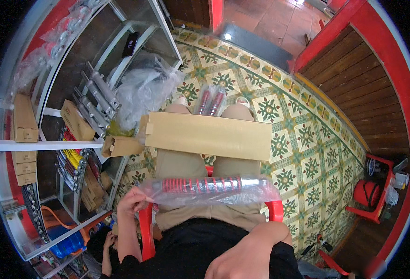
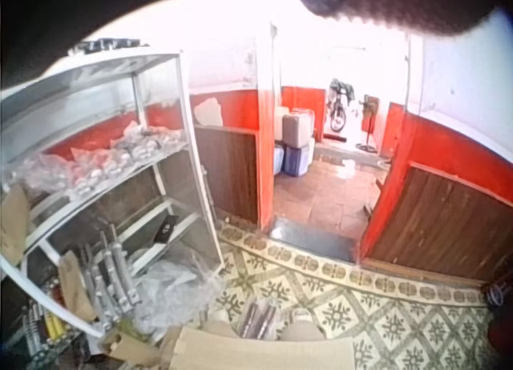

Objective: The person sits on a chair and packs red suspension springs into cardboard boxes. They remove a spring from plastic wrap, place it into a box, and then close the box flaps. The person repeats this process with multiple springs, occasionally placing finished boxes on a nearby shelf.

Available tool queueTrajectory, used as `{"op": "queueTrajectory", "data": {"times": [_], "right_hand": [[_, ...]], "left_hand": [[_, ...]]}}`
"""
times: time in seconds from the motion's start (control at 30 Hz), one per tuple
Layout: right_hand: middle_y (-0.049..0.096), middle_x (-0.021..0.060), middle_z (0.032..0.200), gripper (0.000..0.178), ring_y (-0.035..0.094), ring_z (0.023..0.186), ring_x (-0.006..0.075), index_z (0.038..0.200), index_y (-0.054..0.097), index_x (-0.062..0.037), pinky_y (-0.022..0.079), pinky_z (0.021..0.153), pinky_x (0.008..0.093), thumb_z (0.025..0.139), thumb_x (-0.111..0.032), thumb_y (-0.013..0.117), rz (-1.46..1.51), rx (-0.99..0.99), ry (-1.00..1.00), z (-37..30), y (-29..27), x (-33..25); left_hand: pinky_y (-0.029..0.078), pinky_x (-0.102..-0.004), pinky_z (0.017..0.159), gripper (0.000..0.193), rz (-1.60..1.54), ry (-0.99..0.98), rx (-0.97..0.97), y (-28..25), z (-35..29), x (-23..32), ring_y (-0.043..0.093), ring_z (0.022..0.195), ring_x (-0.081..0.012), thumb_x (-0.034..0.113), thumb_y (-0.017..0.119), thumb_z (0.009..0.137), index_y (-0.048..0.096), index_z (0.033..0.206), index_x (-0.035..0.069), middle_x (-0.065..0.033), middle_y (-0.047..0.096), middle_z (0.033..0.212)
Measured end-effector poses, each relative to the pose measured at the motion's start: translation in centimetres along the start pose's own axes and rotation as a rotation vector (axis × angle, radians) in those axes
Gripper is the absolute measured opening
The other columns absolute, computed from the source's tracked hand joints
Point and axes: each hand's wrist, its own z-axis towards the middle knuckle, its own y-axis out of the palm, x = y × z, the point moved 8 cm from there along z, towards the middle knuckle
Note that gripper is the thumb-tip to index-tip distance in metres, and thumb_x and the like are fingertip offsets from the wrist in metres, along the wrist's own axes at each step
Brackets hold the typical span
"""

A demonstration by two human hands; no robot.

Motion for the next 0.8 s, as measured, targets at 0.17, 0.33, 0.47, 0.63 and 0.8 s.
{"op": "queueTrajectory", "data": {"times": [0.17,0.33,0.47,0.63,0.8], "right_hand": [[0.044,0.006,0.058,0.025,0.047,0.052,0.021,0.073,0.065,0.0011,0.037,0.051,0.0326,0.091,-0.014,0.056,-0.227,0.041,0.165,-4.4,-2.0,-0.9],[0.065,0.0079,0.095,0.041,0.063,0.09,0.027,0.112,0.068,-0.0055,0.047,0.079,0.0389,0.072,-0.014,0.076,-0.943,0.275,0.867,-10.1,-7.4,-2.1],[0.066,0.0058,0.107,0.051,0.058,0.112,0.028,0.117,0.066,-0.0097,0.039,0.102,0.0446,0.068,-0.018,0.079,-1.501,0.235,1.361,-14.9,-9.0,0.0],[0.068,0.0031,0.111,0.044,0.059,0.115,0.0223,0.111,0.068,-0.0122,0.039,0.105,0.0477,0.069,-0.017,0.079,-1.398,0.188,1.444,-18.9,-8.1,1.5],[0.07,0.0027,0.106,0.032,0.064,0.107,0.0187,0.104,0.07,-0.0123,0.043,0.101,0.0433,0.073,-0.012,0.076,-1.468,0.155,1.43,-19.4,-7.7,1.2]], "left_hand": [[0.023,-0.0201,0.038,0.027,0.098,-0.035,0.051,-0.4,-0.8,0.1,0.036,0.038,-0.0031,0.022,0.07,0.087,0.074,0.097,-0.002,0.0042,0.049,0.049],[0.023,-0.0196,0.036,0.023,0.121,-0.037,0.072,-1.1,-1.1,0.1,0.036,0.037,-0.0027,0.021,0.072,0.086,0.075,0.095,0.0,0.004,0.051,0.05],[0.025,-0.0195,0.035,0.022,0.111,-0.041,0.067,-1.1,-1.3,0.0,0.037,0.037,-0.003,0.019,0.07,0.087,0.075,0.093,-0.001,0.0034,0.051,0.049],[0.025,-0.0223,0.036,0.02,0.158,-0.044,0.12,-0.7,-1.3,1.7,0.036,0.034,-0.0051,0.019,0.069,0.087,0.075,0.091,0.0,0.0017,0.048,0.045],[0.027,-0.0231,0.036,0.021,0.19,-0.056,0.138,-1.0,-1.6,1.9,0.037,0.035,-0.0056,0.019,0.067,0.089,0.074,0.089,-0.001,0.0012,0.047,0.044]]}}
